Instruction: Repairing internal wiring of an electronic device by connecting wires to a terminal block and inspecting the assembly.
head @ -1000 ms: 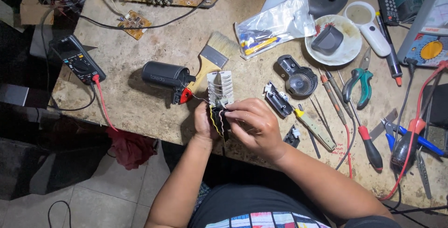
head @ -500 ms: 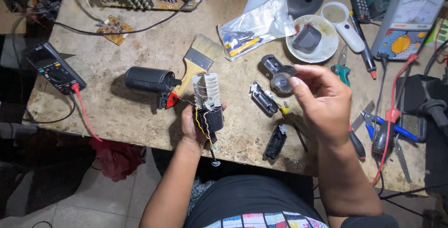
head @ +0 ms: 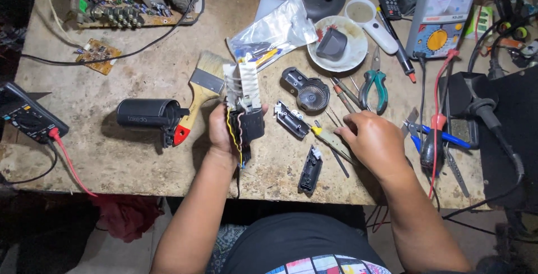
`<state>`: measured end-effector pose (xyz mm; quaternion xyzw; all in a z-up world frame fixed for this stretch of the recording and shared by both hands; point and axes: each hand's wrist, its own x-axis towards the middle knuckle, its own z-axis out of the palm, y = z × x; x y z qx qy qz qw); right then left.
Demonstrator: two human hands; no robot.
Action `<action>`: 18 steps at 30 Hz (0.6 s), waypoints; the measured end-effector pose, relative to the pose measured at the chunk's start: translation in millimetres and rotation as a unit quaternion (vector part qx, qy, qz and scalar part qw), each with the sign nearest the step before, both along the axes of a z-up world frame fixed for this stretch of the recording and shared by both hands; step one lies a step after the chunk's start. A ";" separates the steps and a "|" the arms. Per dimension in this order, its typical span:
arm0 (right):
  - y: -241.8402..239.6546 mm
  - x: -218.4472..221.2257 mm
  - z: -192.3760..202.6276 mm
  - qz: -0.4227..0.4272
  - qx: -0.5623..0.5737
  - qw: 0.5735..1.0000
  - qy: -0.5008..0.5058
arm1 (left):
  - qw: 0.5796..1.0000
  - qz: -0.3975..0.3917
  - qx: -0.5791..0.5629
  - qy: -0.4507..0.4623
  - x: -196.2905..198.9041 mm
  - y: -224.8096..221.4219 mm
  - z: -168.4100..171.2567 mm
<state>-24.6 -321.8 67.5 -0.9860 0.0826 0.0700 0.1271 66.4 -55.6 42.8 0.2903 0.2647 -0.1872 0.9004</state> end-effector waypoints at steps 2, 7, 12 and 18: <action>-1.4 0.4 -13.5 0.001 -0.017 1.000 0.004 | 1.000 -0.009 -0.008 -0.015 13.5 -7.9 -6.5; -10.7 -2.2 -24.7 -0.016 0.002 0.999 -0.037 | 0.998 -0.039 -0.049 0.013 31.1 -18.4 -25.3; 18.2 3.5 22.6 -0.021 0.246 0.948 -0.199 | 0.996 -0.074 -0.048 0.030 32.8 -25.5 -37.8; 75.5 49.1 35.3 -0.021 0.524 0.843 -0.119 | 0.991 -0.057 -0.099 0.063 34.8 -29.8 -54.8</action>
